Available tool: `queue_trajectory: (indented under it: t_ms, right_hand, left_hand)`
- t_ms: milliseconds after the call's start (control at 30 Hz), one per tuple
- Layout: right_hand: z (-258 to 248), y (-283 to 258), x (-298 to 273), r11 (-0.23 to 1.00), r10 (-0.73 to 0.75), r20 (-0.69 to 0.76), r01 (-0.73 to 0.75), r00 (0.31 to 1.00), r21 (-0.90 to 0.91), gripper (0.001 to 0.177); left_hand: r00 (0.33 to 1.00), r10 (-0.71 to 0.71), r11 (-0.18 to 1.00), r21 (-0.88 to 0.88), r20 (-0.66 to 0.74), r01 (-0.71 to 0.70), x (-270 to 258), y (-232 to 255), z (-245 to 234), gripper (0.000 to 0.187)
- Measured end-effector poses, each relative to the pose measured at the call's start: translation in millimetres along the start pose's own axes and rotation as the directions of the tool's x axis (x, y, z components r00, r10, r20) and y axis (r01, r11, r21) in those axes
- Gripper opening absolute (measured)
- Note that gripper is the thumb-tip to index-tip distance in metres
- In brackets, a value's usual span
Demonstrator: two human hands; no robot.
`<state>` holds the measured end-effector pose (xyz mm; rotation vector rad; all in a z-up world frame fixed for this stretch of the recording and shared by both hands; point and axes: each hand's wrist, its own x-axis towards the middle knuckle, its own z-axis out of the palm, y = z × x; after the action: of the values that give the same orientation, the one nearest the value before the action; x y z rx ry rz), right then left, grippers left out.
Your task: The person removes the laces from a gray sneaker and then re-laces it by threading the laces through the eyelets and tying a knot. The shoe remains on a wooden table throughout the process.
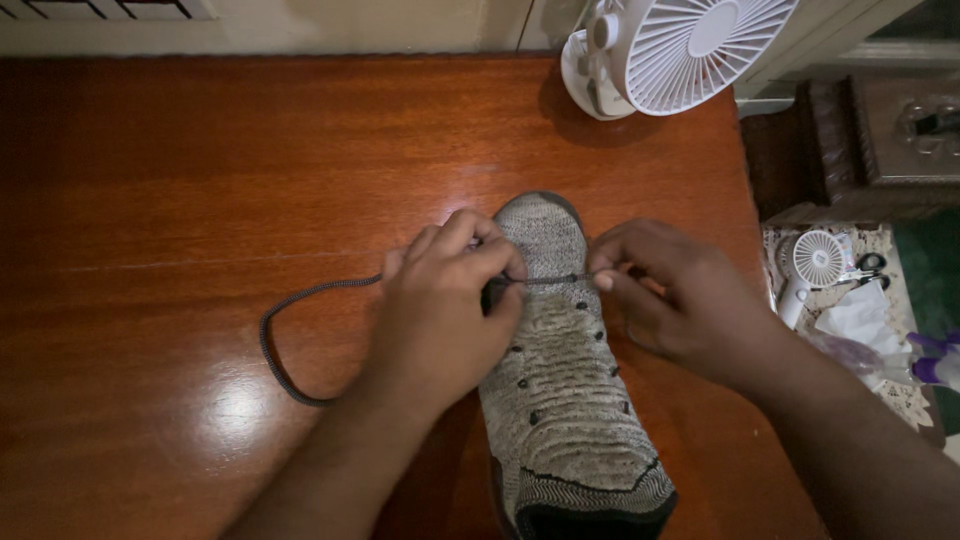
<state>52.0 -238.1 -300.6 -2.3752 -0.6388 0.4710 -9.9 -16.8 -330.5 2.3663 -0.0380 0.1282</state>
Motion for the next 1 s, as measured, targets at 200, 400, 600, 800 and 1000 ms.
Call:
queue_trajectory:
  t_ms: [200,400,600,800,1000]
  right_hand:
    - [-3.7,4.2,-5.0,0.996,-0.015,0.002,0.015,1.000,0.084,0.012]
    - [-6.6,1.2,-4.2,0.984,0.179,0.037,-0.179,0.983,0.013,0.022]
    - [-5.6,8.1,-21.3,0.985,0.051,-0.127,-0.028,0.991,0.172,0.037]
    - [-1.4,19.5,-44.6,0.903,0.350,-0.190,-0.277,0.917,0.328,0.026]
    - [5.5,16.7,-67.7,0.791,0.560,-0.093,-0.498,0.823,0.356,0.023]
  left_hand:
    - [0.999,0.032,0.999,-0.015,-0.035,-0.033,-2.9,0.0,-0.9,0.012]
    - [0.996,0.070,0.997,-0.030,-0.060,-0.072,-4.8,-6.8,0.8,0.017]
    - [0.804,-0.594,0.648,-0.575,0.030,0.500,-40.0,-30.7,-12.7,0.020]
    - [0.598,-0.726,0.198,-0.730,0.340,0.655,-70.0,-37.0,-19.9,0.032]
    - [0.980,-0.054,0.944,0.310,-0.193,0.113,-82.9,-31.8,-19.9,0.042]
